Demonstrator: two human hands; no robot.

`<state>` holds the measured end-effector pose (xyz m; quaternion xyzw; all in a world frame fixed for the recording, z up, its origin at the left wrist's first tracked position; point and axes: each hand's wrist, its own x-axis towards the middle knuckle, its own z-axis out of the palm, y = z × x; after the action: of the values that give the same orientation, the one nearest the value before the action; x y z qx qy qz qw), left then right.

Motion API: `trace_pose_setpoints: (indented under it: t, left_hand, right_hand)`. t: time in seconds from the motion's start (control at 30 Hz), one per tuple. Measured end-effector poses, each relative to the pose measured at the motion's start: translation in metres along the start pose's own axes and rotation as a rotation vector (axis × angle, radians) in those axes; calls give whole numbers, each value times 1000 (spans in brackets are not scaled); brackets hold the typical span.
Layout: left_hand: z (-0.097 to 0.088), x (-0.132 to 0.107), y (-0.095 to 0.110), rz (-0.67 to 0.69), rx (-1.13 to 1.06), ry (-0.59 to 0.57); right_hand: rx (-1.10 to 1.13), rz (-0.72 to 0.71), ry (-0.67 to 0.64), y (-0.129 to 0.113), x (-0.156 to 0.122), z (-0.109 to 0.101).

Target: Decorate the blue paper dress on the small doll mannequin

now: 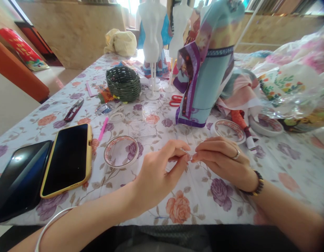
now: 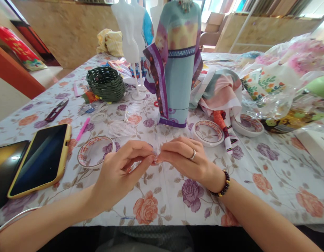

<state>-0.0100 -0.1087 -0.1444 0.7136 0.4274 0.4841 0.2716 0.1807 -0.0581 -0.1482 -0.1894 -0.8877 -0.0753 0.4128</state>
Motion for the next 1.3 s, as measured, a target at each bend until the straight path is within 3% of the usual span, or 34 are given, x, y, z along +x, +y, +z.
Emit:
trace_pose_setpoints:
  t: [0.37,0.63,0.9,1.17,1.3]
  left_hand:
    - [0,0,0,-20,-53,9]
    - [0,2,-1,-103,-169,-2]
    - [-2,3,-3,-219,-257,-7]
    - [-2,3,1,-285,-194,-11]
    - [-2,3,0,-312,-231,-20]
  right_hand:
    - [83,25,-78,2,-3,0]
    - [111,-3,-29,2,-1,5]
    - [305,262,143,-3,0,11]
    - [626,606,34,-15,4,15]
    - [714,704,-4,-16,4,16]
